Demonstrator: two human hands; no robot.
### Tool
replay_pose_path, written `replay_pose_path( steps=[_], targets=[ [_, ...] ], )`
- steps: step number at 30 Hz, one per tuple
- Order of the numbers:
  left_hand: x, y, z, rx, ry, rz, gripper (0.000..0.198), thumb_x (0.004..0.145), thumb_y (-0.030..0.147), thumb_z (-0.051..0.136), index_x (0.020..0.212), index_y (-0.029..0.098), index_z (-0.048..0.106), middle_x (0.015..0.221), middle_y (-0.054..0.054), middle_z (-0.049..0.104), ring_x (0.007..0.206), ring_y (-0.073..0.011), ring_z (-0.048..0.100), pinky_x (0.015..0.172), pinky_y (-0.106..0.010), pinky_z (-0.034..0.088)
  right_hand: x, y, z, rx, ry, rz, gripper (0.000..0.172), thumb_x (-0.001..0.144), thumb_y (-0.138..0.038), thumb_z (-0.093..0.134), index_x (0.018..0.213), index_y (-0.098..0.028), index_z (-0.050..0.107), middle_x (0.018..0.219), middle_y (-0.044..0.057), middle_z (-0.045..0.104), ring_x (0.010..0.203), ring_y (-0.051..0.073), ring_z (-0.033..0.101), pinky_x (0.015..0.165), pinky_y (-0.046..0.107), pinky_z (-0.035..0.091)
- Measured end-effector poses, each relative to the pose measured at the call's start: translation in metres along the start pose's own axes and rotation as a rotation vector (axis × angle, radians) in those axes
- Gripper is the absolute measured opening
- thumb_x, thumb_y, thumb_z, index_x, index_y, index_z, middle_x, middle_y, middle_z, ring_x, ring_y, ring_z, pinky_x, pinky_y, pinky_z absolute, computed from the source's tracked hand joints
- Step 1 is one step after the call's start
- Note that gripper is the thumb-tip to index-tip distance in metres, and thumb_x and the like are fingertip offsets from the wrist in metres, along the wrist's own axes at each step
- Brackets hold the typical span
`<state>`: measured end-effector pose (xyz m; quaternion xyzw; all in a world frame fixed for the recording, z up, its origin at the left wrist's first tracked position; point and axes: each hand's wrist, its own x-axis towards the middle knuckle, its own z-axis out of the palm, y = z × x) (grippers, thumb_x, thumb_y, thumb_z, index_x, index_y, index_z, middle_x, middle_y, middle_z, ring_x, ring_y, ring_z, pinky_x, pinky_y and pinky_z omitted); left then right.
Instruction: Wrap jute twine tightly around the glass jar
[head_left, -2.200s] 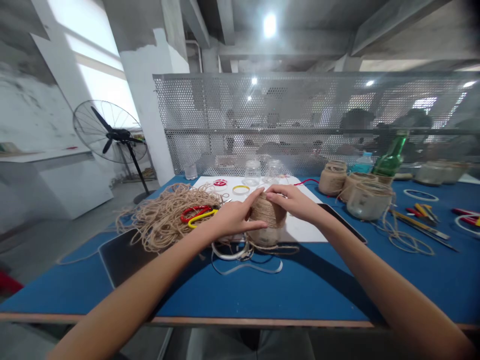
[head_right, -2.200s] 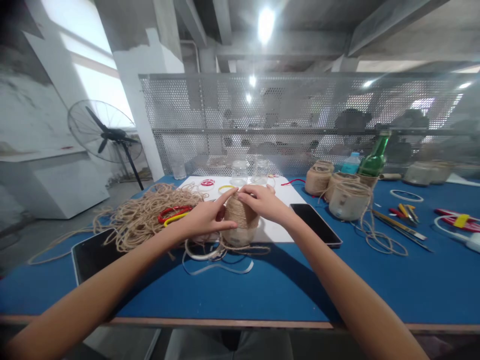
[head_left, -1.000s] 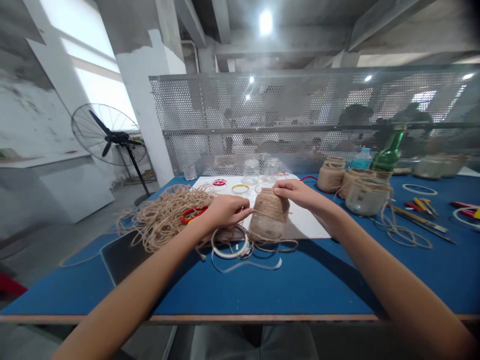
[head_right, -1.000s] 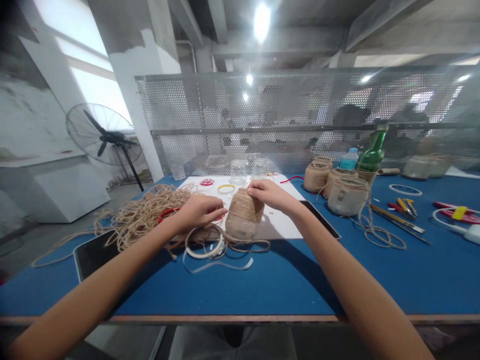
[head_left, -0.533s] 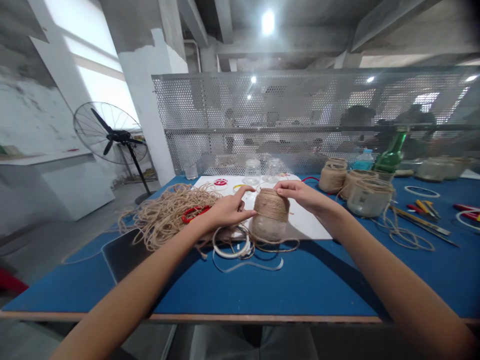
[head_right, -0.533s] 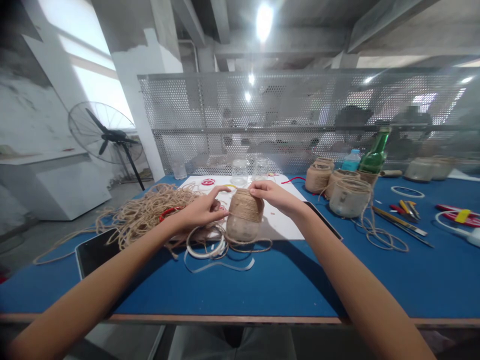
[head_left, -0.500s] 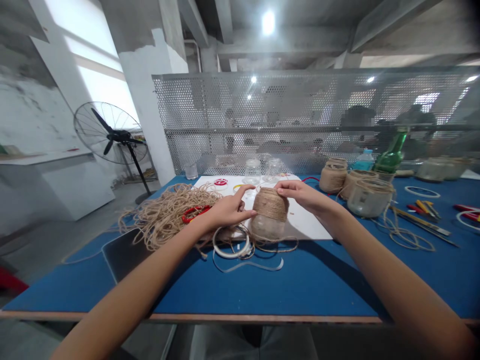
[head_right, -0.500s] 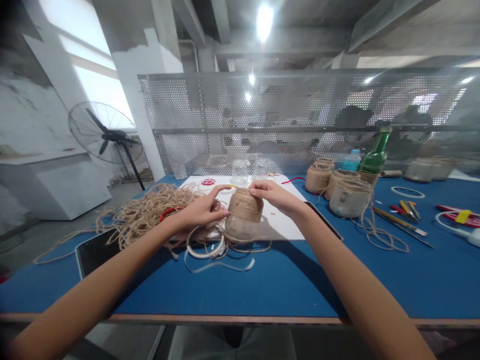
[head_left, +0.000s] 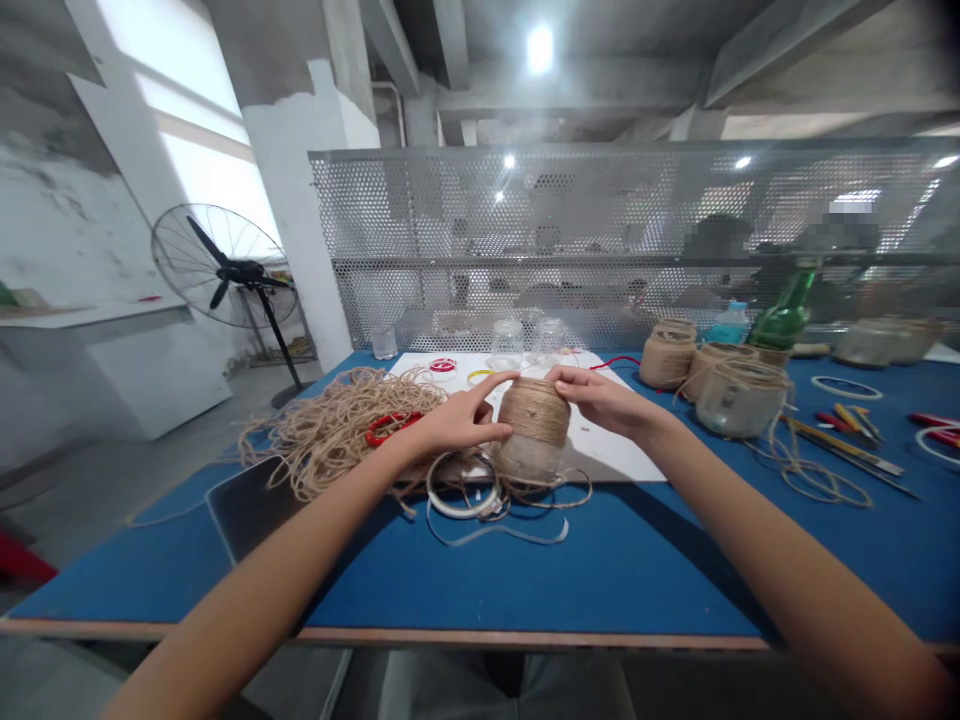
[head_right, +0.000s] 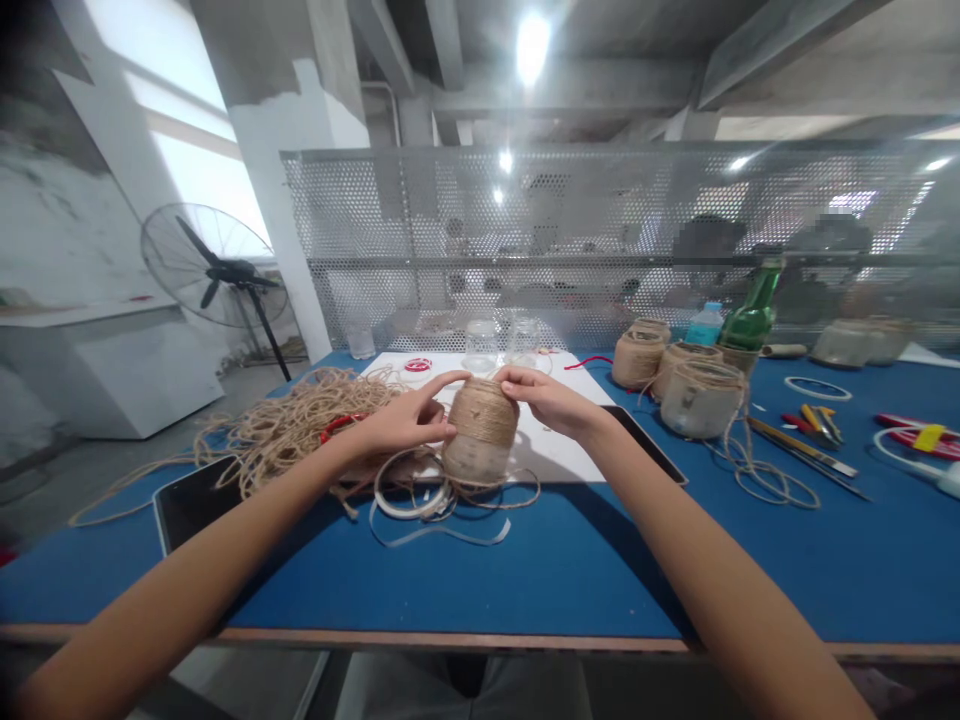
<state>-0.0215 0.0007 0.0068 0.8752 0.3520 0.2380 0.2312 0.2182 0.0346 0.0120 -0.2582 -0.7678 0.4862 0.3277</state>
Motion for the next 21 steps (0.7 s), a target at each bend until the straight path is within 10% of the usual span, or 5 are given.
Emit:
replay_pose_path(
  steps=[21],
  targets=[
    [0.001, 0.014, 0.005, 0.089, 0.013, -0.039, 0.069, 0.074, 0.028, 0.054, 0.132, 0.018, 0.018, 0.054, 0.007, 0.044, 0.049, -0.0108, 0.045, 0.049, -0.022, 0.032, 0.000, -0.019, 0.016, -0.957, 0.373, -0.223, 0.034, 0.089, -0.035, 0.032, 0.084, -0.022, 0.064, 0.089, 0.002, 0.066, 0.091, 0.019, 0.053, 0.094, 0.047, 0.018]
  ],
)
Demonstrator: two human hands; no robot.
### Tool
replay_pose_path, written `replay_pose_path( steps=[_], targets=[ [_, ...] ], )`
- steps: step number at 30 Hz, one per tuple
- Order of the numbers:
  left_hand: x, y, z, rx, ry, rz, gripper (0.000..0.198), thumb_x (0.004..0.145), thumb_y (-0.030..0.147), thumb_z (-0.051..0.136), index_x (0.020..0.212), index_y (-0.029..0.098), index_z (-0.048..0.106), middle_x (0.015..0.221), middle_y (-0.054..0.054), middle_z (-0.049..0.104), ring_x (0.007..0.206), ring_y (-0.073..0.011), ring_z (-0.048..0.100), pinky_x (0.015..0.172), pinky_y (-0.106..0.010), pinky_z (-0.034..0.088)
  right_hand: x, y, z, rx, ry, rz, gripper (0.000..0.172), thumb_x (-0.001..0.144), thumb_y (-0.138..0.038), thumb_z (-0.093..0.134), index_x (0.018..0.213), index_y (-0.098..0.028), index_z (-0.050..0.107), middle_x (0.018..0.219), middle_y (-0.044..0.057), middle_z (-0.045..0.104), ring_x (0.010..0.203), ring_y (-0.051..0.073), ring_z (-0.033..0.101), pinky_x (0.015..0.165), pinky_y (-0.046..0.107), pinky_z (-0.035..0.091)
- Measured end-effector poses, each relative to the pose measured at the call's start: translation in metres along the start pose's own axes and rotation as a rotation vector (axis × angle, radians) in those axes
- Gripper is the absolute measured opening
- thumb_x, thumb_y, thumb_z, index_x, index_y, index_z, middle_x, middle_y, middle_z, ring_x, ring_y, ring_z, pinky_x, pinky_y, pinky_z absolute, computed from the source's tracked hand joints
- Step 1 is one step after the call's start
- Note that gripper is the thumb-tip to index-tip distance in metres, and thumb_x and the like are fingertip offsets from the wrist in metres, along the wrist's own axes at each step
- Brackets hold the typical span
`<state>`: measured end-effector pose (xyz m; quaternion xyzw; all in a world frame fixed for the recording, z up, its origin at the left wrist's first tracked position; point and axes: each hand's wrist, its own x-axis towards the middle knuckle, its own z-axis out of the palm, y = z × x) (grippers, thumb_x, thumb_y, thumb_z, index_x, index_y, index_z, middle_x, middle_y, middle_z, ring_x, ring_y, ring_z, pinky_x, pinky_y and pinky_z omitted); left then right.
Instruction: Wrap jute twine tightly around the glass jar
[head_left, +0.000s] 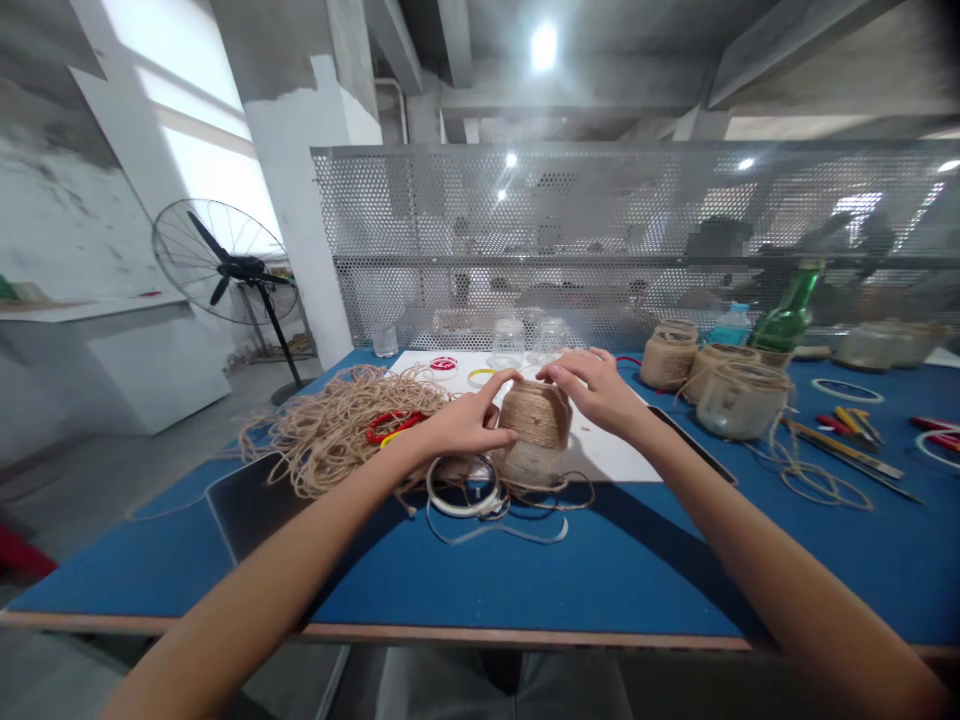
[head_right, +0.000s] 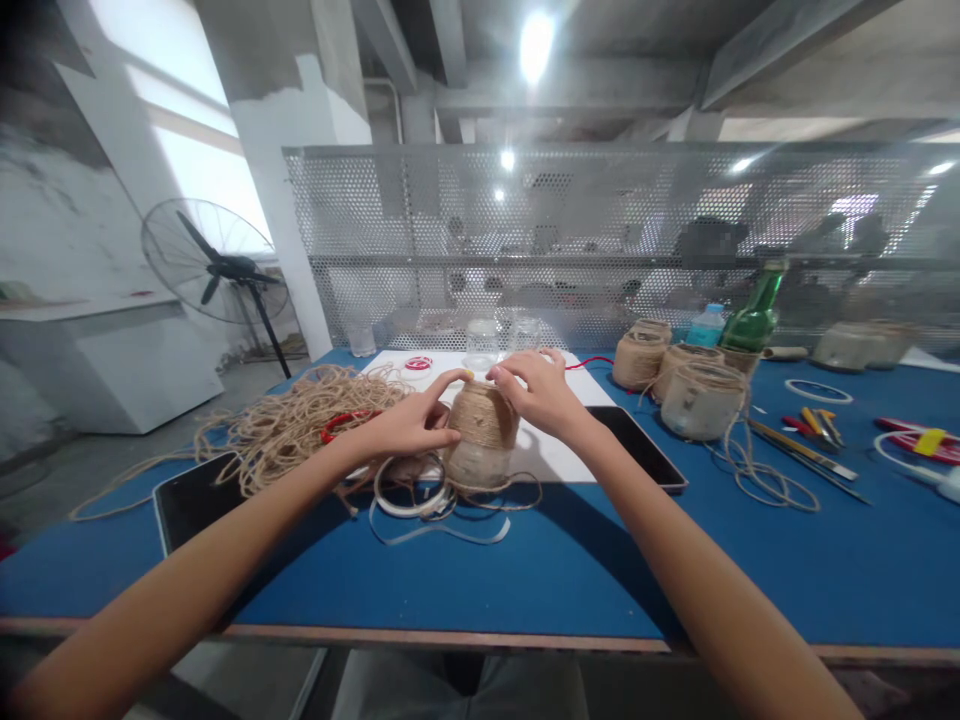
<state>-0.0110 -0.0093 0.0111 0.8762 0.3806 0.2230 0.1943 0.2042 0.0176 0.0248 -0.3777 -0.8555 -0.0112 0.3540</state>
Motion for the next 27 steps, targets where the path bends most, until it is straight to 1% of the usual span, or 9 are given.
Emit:
replay_pose_path(
  steps=[3, 6, 11, 16, 18, 22, 27],
  targets=[
    [0.000, 0.002, 0.002, 0.045, 0.019, 0.017, 0.069, 0.074, 0.029, 0.054, 0.132, 0.020, 0.018, 0.055, 0.007, 0.044, 0.050, -0.0110, 0.045, 0.050, -0.023, 0.032, 0.002, -0.002, 0.003, 0.097, -0.041, -0.005, 0.040, 0.089, -0.037, 0.029, 0.082, -0.018, 0.063, 0.084, 0.005, 0.065, 0.080, 0.017, 0.054, 0.083, 0.037, 0.033],
    [0.001, 0.004, 0.004, 0.112, 0.048, 0.029, 0.071, 0.073, 0.030, 0.054, 0.133, 0.020, 0.018, 0.056, 0.006, 0.046, 0.050, -0.0109, 0.044, 0.051, -0.023, 0.032, 0.001, -0.006, 0.003, 0.181, -0.039, -0.002, 0.040, 0.088, -0.039, 0.031, 0.077, -0.015, 0.061, 0.076, 0.005, 0.063, 0.073, 0.016, 0.053, 0.070, 0.030, 0.037],
    [0.002, 0.008, 0.010, 0.177, 0.088, 0.016, 0.070, 0.072, 0.033, 0.054, 0.132, 0.021, 0.020, 0.057, 0.006, 0.047, 0.049, -0.0112, 0.044, 0.050, -0.022, 0.031, -0.001, -0.011, 0.002, 0.207, -0.079, 0.069, 0.039, 0.087, -0.043, 0.035, 0.072, -0.015, 0.058, 0.069, 0.003, 0.059, 0.067, 0.014, 0.051, 0.062, 0.027, 0.035],
    [0.001, 0.012, 0.011, 0.201, 0.086, 0.017, 0.071, 0.074, 0.035, 0.054, 0.134, 0.022, 0.018, 0.060, 0.005, 0.050, 0.051, -0.0117, 0.045, 0.051, -0.022, 0.031, 0.001, -0.009, 0.001, 0.187, -0.182, 0.094, 0.036, 0.086, -0.040, 0.036, 0.071, -0.016, 0.058, 0.068, 0.003, 0.058, 0.065, 0.014, 0.050, 0.059, 0.026, 0.033],
    [0.001, 0.012, 0.011, 0.198, 0.072, 0.022, 0.072, 0.076, 0.036, 0.053, 0.136, 0.022, 0.016, 0.060, 0.004, 0.050, 0.052, -0.0115, 0.045, 0.052, -0.022, 0.031, 0.001, -0.008, 0.000, 0.226, -0.221, 0.098, 0.035, 0.086, -0.039, 0.036, 0.072, -0.016, 0.058, 0.069, 0.003, 0.058, 0.065, 0.013, 0.049, 0.059, 0.026, 0.033],
    [0.000, 0.007, 0.009, 0.136, 0.049, 0.056, 0.079, 0.078, 0.038, 0.053, 0.138, 0.020, 0.006, 0.058, 0.005, 0.049, 0.052, -0.0111, 0.045, 0.052, -0.021, 0.031, 0.002, -0.003, -0.003, 0.328, -0.261, 0.142, 0.033, 0.085, -0.039, 0.038, 0.069, -0.016, 0.056, 0.067, 0.001, 0.055, 0.062, 0.012, 0.046, 0.058, 0.025, 0.032],
    [-0.001, -0.001, 0.004, 0.088, 0.029, 0.078, 0.076, 0.080, 0.037, 0.053, 0.138, 0.020, 0.007, 0.058, 0.006, 0.049, 0.052, -0.0104, 0.045, 0.053, -0.021, 0.031, 0.001, 0.006, -0.005, 0.474, -0.324, 0.205, 0.033, 0.082, -0.042, 0.042, 0.063, -0.016, 0.049, 0.056, -0.002, 0.044, 0.051, 0.009, 0.039, 0.050, 0.024, 0.029]
  ],
)
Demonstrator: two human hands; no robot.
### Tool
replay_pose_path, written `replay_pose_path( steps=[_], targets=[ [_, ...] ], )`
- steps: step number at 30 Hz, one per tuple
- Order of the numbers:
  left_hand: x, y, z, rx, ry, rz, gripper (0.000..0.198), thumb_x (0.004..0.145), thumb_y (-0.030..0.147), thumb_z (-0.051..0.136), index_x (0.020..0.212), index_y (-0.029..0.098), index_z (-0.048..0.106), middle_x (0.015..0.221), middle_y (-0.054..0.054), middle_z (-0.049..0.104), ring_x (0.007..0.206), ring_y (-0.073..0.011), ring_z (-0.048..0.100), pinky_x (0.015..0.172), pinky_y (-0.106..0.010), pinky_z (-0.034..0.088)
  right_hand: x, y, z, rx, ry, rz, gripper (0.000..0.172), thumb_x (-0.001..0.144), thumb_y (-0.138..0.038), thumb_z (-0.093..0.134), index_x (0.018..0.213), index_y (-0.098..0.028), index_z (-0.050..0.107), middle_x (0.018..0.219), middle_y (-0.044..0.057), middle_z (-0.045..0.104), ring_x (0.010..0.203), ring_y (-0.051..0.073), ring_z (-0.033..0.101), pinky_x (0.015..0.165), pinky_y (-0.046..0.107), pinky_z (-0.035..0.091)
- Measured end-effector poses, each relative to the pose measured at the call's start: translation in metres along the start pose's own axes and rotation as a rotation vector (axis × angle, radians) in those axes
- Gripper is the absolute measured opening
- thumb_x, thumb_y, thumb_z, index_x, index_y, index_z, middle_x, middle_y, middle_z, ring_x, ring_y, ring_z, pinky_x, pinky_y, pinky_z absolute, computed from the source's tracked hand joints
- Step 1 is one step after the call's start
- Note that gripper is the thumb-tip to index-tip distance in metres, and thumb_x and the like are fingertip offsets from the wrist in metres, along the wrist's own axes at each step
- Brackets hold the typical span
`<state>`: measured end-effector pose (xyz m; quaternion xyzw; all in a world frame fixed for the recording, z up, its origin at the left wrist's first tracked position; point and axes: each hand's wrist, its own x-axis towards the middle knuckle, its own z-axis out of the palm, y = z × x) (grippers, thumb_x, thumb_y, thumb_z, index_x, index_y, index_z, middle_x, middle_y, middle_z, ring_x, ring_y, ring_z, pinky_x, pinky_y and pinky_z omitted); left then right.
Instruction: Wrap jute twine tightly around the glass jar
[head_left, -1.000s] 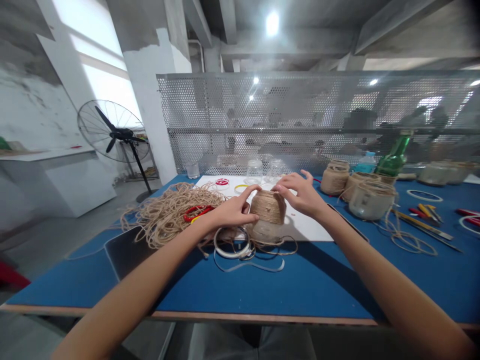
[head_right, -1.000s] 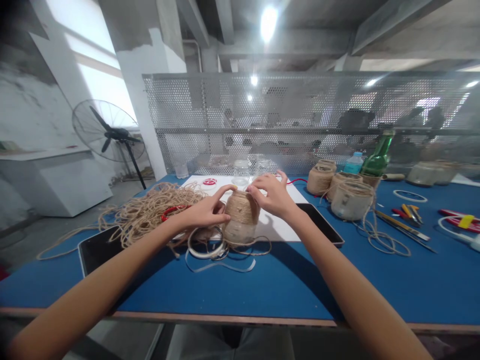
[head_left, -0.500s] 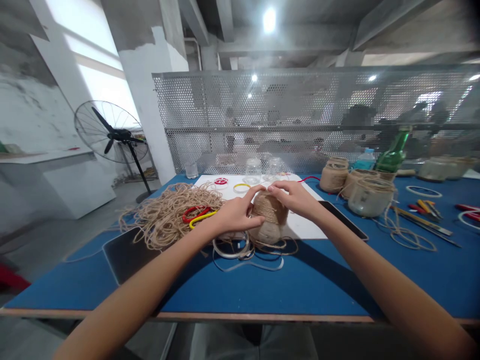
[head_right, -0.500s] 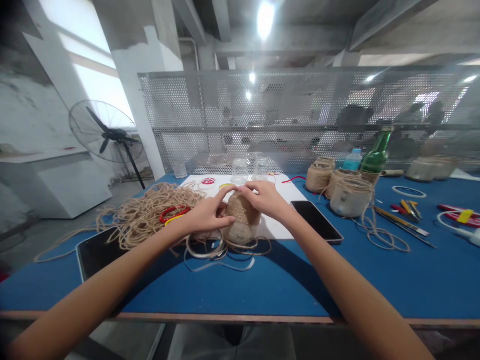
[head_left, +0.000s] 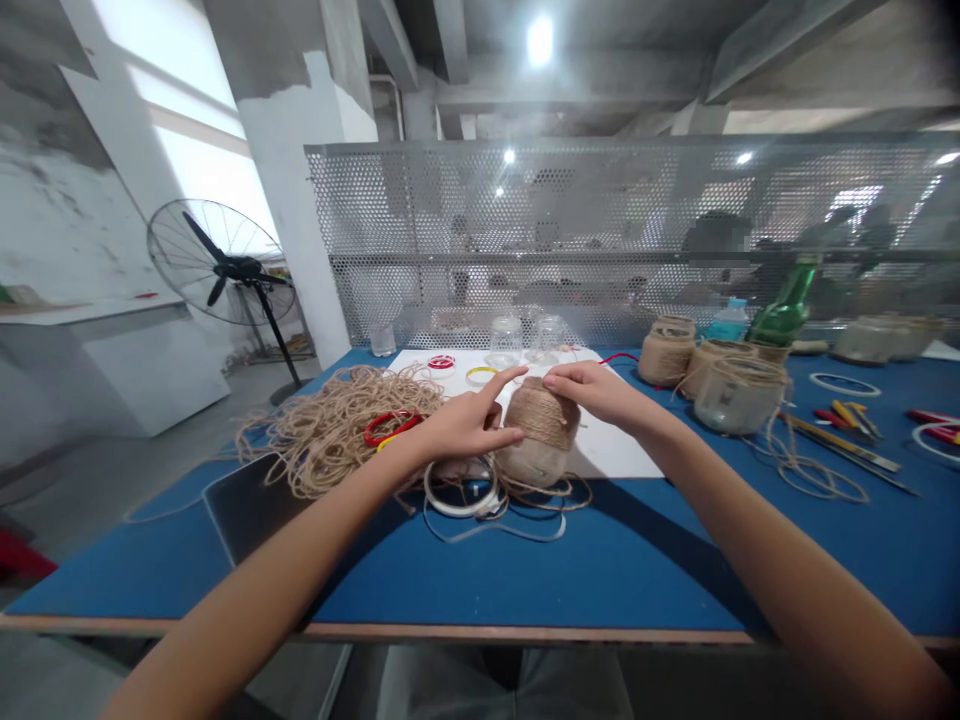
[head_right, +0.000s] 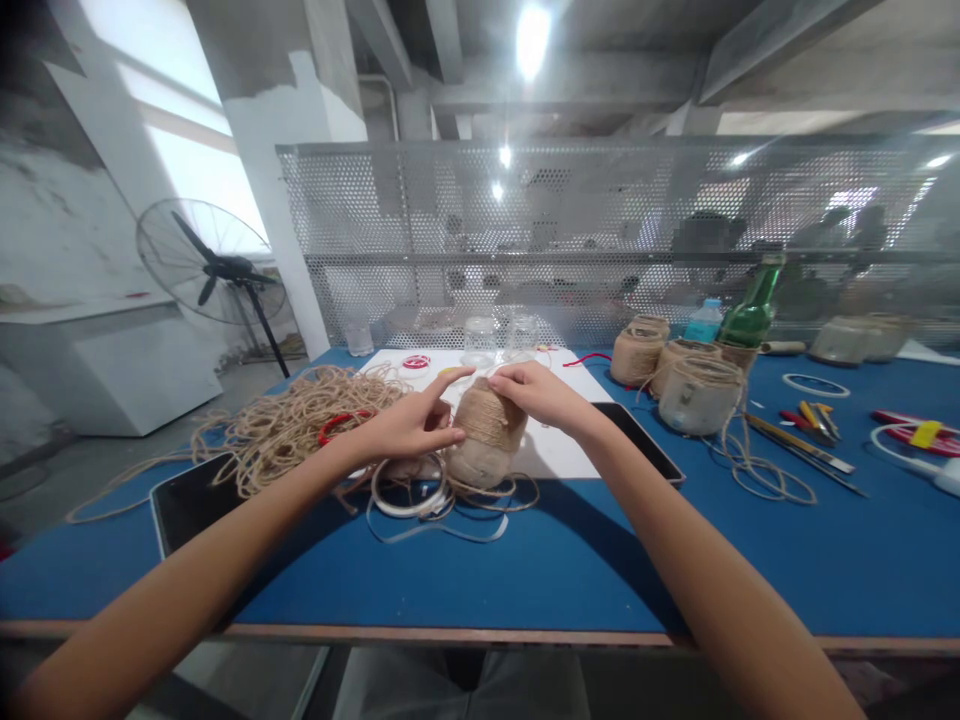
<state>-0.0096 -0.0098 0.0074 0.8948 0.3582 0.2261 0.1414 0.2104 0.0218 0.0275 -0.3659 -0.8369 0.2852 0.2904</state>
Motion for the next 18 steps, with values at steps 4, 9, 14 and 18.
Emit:
replay_pose_path(
  steps=[4, 9, 14, 18],
  targets=[
    [-0.001, -0.007, -0.006, 0.001, -0.006, -0.032, 0.076, 0.080, 0.040, 0.053, 0.138, 0.020, 0.008, 0.058, 0.006, 0.049, 0.052, -0.0104, 0.045, 0.052, -0.022, 0.030, 0.001, 0.006, -0.003, 0.084, -0.044, 0.006, 0.034, 0.081, -0.043, 0.044, 0.061, -0.016, 0.045, 0.054, -0.004, 0.040, 0.050, 0.008, 0.036, 0.049, 0.024, 0.027],
    [-0.002, -0.011, -0.009, 0.052, 0.044, -0.014, 0.068, 0.079, 0.040, 0.054, 0.135, 0.020, 0.020, 0.056, 0.007, 0.043, 0.050, -0.0098, 0.042, 0.051, -0.022, 0.027, 0.002, 0.011, -0.005, 0.127, -0.080, -0.004, 0.035, 0.080, -0.047, 0.045, 0.065, -0.016, 0.048, 0.057, -0.003, 0.041, 0.052, 0.009, 0.036, 0.051, 0.024, 0.026],
    [-0.001, -0.010, -0.010, 0.082, 0.105, 0.020, 0.058, 0.080, 0.040, 0.053, 0.129, 0.018, 0.031, 0.059, 0.006, 0.043, 0.053, -0.0096, 0.041, 0.051, -0.022, 0.027, 0.000, 0.013, -0.007, 0.239, -0.090, -0.014, 0.033, 0.080, -0.046, 0.047, 0.070, -0.015, 0.052, 0.062, -0.002, 0.045, 0.058, 0.010, 0.039, 0.056, 0.024, 0.029],
    [0.000, -0.010, -0.010, 0.048, 0.097, 0.007, 0.063, 0.081, 0.041, 0.052, 0.132, 0.017, 0.024, 0.059, 0.005, 0.044, 0.052, -0.0100, 0.042, 0.051, -0.022, 0.028, -0.001, 0.014, -0.010, 0.339, -0.090, -0.082, 0.029, 0.080, -0.042, 0.049, 0.072, -0.014, 0.052, 0.066, -0.001, 0.045, 0.062, 0.011, 0.040, 0.060, 0.025, 0.031]
  ],
)
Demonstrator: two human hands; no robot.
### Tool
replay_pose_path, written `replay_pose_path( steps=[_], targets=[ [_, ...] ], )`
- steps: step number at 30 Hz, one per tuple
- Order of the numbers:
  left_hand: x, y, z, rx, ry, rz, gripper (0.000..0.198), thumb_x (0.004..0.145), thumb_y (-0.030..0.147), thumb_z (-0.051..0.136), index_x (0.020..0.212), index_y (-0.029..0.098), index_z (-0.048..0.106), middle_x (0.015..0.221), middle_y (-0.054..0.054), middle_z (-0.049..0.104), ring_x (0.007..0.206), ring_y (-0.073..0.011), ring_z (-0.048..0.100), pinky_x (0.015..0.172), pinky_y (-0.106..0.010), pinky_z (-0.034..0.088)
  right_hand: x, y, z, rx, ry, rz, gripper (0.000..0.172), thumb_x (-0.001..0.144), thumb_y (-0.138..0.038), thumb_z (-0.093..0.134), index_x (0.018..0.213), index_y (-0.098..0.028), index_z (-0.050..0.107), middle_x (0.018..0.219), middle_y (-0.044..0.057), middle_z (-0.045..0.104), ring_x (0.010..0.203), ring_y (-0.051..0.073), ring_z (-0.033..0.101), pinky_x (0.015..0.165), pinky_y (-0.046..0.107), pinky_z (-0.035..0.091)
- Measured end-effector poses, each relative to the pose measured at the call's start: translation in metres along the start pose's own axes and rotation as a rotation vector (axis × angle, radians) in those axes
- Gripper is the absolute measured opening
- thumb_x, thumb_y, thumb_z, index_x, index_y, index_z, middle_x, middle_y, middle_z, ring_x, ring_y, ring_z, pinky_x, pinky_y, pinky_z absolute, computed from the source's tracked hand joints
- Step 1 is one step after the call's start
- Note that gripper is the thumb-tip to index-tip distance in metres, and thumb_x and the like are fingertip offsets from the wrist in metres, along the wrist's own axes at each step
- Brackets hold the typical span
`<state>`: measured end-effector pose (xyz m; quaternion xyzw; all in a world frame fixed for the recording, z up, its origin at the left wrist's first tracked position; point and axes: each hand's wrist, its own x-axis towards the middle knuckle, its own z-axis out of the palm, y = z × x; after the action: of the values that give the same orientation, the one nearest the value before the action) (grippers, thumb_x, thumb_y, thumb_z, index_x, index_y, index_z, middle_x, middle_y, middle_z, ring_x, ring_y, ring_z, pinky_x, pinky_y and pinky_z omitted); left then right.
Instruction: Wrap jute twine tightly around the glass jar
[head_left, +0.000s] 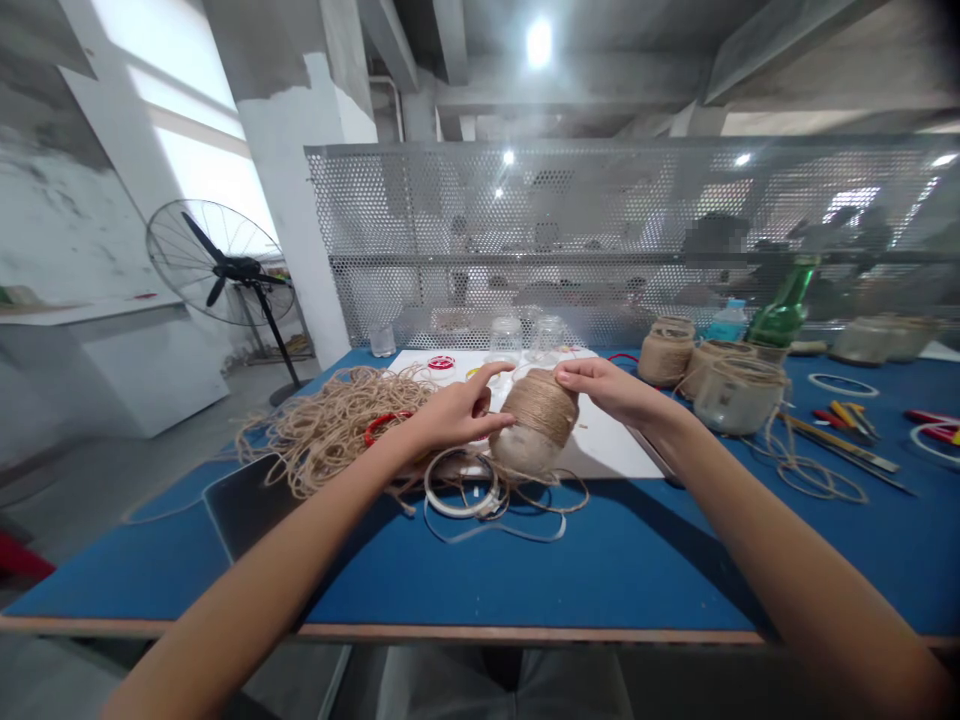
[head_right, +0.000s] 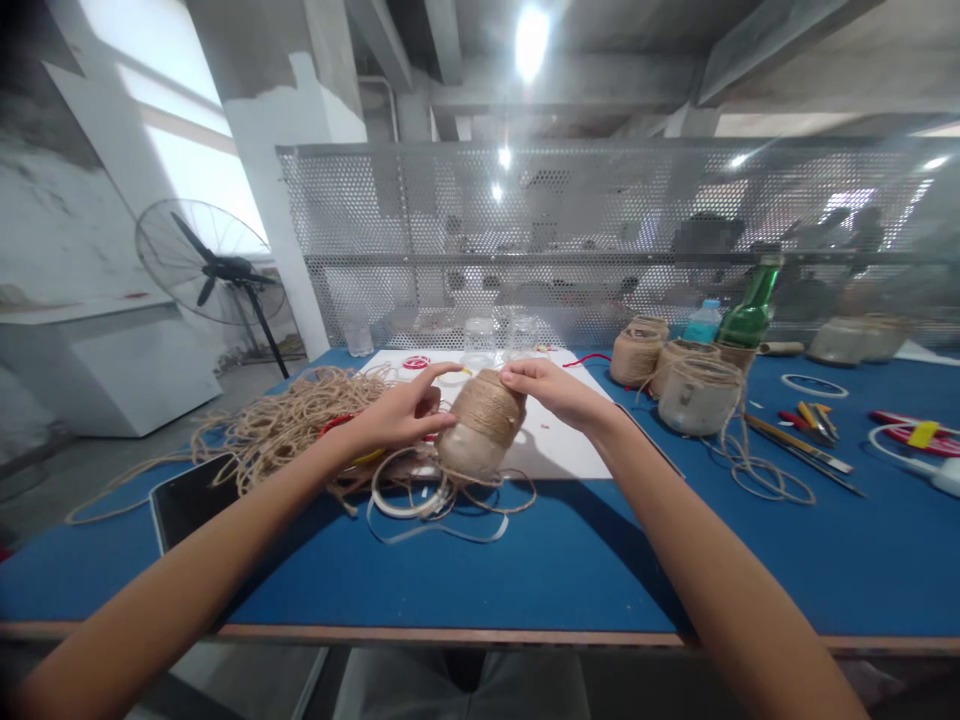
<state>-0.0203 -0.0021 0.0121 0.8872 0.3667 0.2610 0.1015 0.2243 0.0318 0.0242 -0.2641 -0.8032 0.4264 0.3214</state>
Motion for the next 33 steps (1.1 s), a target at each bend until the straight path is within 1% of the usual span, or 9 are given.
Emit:
replay_pose_path(
  steps=[5, 10, 18, 23, 25, 27, 29, 31, 33],
  targets=[
    [0.000, 0.001, 0.002, -0.008, -0.068, -0.003, 0.064, 0.079, 0.044, 0.053, 0.133, 0.023, 0.026, 0.060, 0.005, 0.046, 0.053, -0.0106, 0.044, 0.053, -0.022, 0.030, -0.002, 0.001, -0.001, 0.015, -0.120, 0.002, 0.026, 0.081, -0.040, 0.050, 0.080, -0.015, 0.055, 0.068, -0.001, 0.046, 0.063, 0.011, 0.041, 0.060, 0.024, 0.032],
    [-0.001, 0.005, 0.004, 0.012, -0.056, 0.016, 0.066, 0.079, 0.044, 0.053, 0.134, 0.021, 0.025, 0.062, 0.004, 0.047, 0.054, -0.0102, 0.042, 0.053, -0.022, 0.030, -0.002, 0.001, -0.002, -0.005, -0.134, 0.022, 0.028, 0.081, -0.041, 0.049, 0.081, -0.014, 0.055, 0.069, -0.001, 0.047, 0.063, 0.010, 0.041, 0.060, 0.024, 0.033],
    [0.000, 0.004, 0.009, 0.025, -0.131, -0.074, 0.085, 0.078, 0.048, 0.053, 0.140, 0.018, 0.003, 0.058, 0.005, 0.048, 0.053, -0.0112, 0.044, 0.052, -0.021, 0.029, -0.002, 0.002, -0.004, -0.024, -0.196, 0.026, 0.029, 0.081, -0.043, 0.049, 0.083, -0.014, 0.054, 0.068, -0.002, 0.047, 0.063, 0.010, 0.044, 0.060, 0.024, 0.035],
    [0.000, 0.006, 0.009, 0.005, -0.164, -0.038, 0.078, 0.079, 0.050, 0.052, 0.138, 0.019, 0.013, 0.056, 0.005, 0.049, 0.051, -0.0111, 0.043, 0.052, -0.022, 0.029, -0.003, -0.003, -0.007, -0.063, -0.212, 0.027, 0.027, 0.080, -0.041, 0.050, 0.081, -0.014, 0.055, 0.070, -0.001, 0.048, 0.066, 0.011, 0.045, 0.061, 0.024, 0.036],
    [-0.001, 0.008, 0.008, -0.026, -0.177, -0.042, 0.077, 0.078, 0.051, 0.053, 0.137, 0.020, 0.015, 0.056, 0.005, 0.048, 0.051, -0.0113, 0.044, 0.051, -0.022, 0.029, -0.003, -0.005, -0.007, -0.142, -0.203, 0.025, 0.027, 0.080, -0.040, 0.050, 0.078, -0.014, 0.057, 0.070, 0.000, 0.050, 0.067, 0.012, 0.046, 0.062, 0.025, 0.036],
    [-0.001, 0.011, 0.007, -0.045, -0.173, -0.048, 0.077, 0.077, 0.051, 0.054, 0.137, 0.021, 0.016, 0.055, 0.006, 0.047, 0.050, -0.0114, 0.044, 0.050, -0.021, 0.029, -0.002, -0.007, -0.006, -0.285, -0.165, 0.027, 0.030, 0.079, -0.043, 0.049, 0.074, -0.015, 0.057, 0.070, 0.001, 0.052, 0.069, 0.014, 0.047, 0.066, 0.028, 0.036],
    [-0.001, 0.012, 0.007, -0.051, -0.163, -0.053, 0.076, 0.077, 0.050, 0.054, 0.136, 0.021, 0.016, 0.054, 0.006, 0.045, 0.050, -0.0115, 0.044, 0.049, -0.021, 0.028, -0.002, -0.009, -0.001, -0.461, -0.085, 0.040, 0.035, 0.080, -0.048, 0.045, 0.071, -0.016, 0.058, 0.072, 0.002, 0.055, 0.073, 0.016, 0.048, 0.076, 0.034, 0.035],
    [-0.001, 0.013, 0.007, -0.055, -0.152, -0.054, 0.076, 0.077, 0.050, 0.054, 0.136, 0.019, 0.018, 0.053, 0.006, 0.044, 0.050, -0.0114, 0.043, 0.049, -0.021, 0.029, -0.001, -0.011, 0.007, -0.596, 0.012, 0.036, 0.040, 0.082, -0.051, 0.040, 0.070, -0.017, 0.059, 0.078, 0.003, 0.059, 0.080, 0.019, 0.050, 0.090, 0.044, 0.026],
    [-0.001, 0.014, 0.008, -0.059, -0.144, -0.049, 0.076, 0.076, 0.050, 0.055, 0.135, 0.020, 0.019, 0.053, 0.006, 0.044, 0.049, -0.0113, 0.043, 0.049, -0.022, 0.029, -0.001, -0.014, 0.016, -0.643, 0.056, 0.001, 0.041, 0.083, -0.052, 0.037, 0.073, -0.019, 0.060, 0.084, 0.004, 0.062, 0.087, 0.021, 0.051, 0.096, 0.050, 0.014]
  ],
)
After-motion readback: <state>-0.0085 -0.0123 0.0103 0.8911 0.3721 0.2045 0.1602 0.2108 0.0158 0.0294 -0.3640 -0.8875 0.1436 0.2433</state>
